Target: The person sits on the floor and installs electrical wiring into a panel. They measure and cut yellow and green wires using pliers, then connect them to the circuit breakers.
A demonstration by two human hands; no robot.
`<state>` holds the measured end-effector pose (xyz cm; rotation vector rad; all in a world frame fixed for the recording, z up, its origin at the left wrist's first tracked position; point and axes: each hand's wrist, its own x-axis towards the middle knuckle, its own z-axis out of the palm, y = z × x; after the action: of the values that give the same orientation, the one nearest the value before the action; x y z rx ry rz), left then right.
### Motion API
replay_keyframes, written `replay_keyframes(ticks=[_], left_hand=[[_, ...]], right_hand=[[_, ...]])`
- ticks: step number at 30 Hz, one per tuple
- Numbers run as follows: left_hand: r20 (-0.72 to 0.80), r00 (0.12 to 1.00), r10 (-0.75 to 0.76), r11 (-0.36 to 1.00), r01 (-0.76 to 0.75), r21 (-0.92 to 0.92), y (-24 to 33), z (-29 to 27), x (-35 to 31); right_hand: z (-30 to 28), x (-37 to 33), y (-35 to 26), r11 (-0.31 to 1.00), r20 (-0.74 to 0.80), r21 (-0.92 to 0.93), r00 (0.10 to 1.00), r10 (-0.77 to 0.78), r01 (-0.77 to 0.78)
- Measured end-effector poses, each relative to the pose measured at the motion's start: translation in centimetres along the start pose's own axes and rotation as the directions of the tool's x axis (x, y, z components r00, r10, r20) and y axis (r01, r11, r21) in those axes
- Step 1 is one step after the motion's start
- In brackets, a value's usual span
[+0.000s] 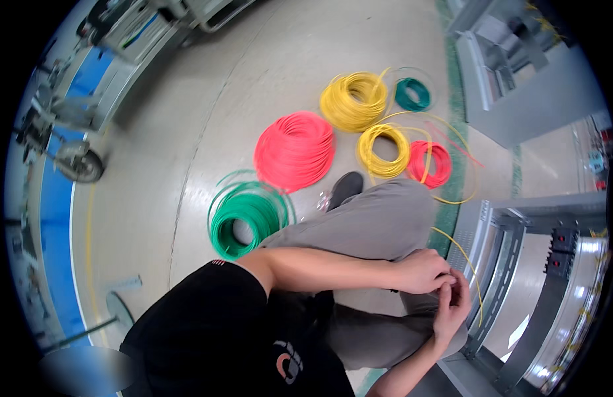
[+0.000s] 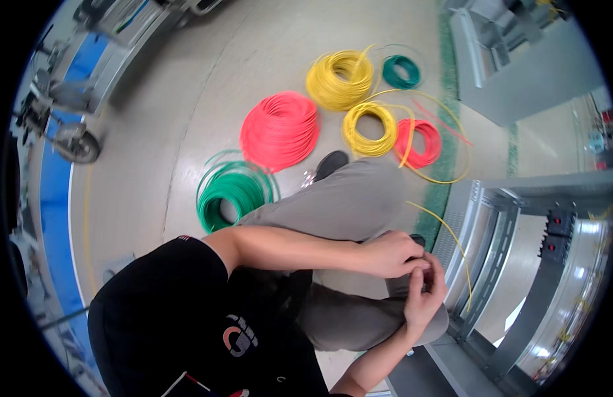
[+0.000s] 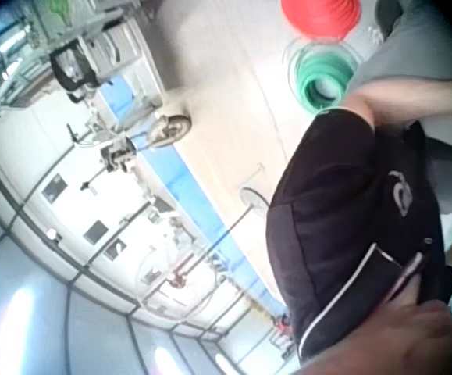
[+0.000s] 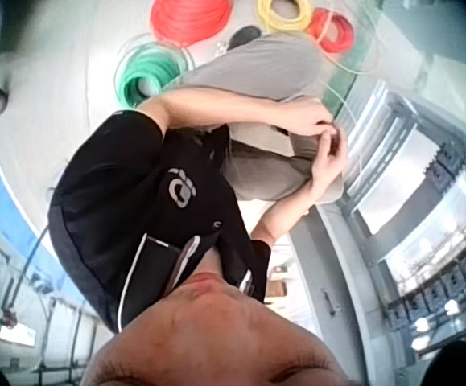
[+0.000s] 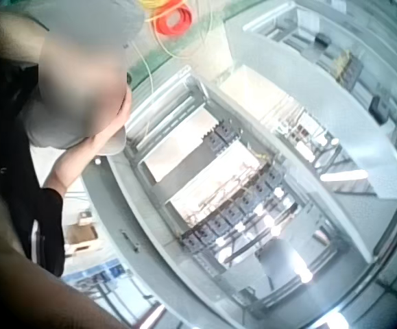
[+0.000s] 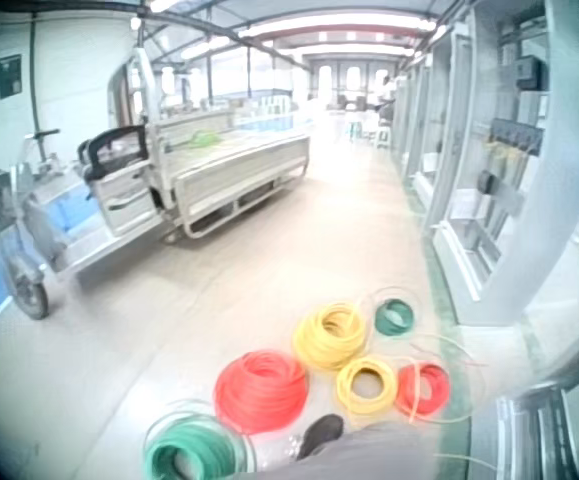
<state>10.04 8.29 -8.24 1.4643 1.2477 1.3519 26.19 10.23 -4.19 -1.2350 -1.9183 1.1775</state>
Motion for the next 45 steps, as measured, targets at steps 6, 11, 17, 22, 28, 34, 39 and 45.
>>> replay_keyframes(ticks=[6, 11, 17, 22, 28, 34, 39, 45], left_hand=[[-0.044, 0.996, 0.074, 0.973, -0.082, -0.217, -0.4, -0.6, -5.3], [-0.047, 0.997, 0.063, 0.974, -0.072, -0.216, 0.5, -3.7, -10.8], [-0.281, 0.956, 0.083, 0.954, -0.157, -0.255, 2.4, -7.3, -8.9], [-0.371, 0.918, 0.138, 0.983, -0.174, -0.066, 1.6, -12.2, -2.9], [-0.358, 0.934, -0.013, 0.996, 0.044, 0.078, 1.9, -15.2, 5.3], [-0.166, 0.9, -0.402, 0.888, 0.34, -0.309, -2.0, -17.8, 13.8], [-0.231, 0.917, -0.325, 0.897, 0.377, 0.233, -16.6, -19.8, 22.4], [-0.172, 0.935, -0.312, 0.501, 0.315, 0.806, -34.2, -20.5, 32.3]], right_hand=[[-0.3, 0.2, -0.2, 0.999, 0.125, 0.034, 0.992, 0.037, -0.041], [0.1, 0.6, 0.1, 0.996, -0.027, 0.059, 0.997, 0.071, -0.07], [-0.1, 0.9, -0.3, 0.998, -0.057, 0.004, 0.996, 0.067, -0.067], [-0.1, 0.7, -1.1, 0.996, -0.064, -0.088, 0.998, 0.007, -0.013], [-0.8, 1.4, -1.7, 0.986, -0.007, -0.166, 0.999, -0.031, 0.029], [-1.5, 3.2, -1.7, 0.981, 0.067, -0.189, 0.997, -0.032, 0.044], [-3.9, 6.2, -2.1, 0.98, 0.117, -0.196, 0.993, -0.02, 0.042], [-5.9, 9.5, -1.9, 0.982, 0.15, -0.147, 0.979, 0.14, -0.118]])
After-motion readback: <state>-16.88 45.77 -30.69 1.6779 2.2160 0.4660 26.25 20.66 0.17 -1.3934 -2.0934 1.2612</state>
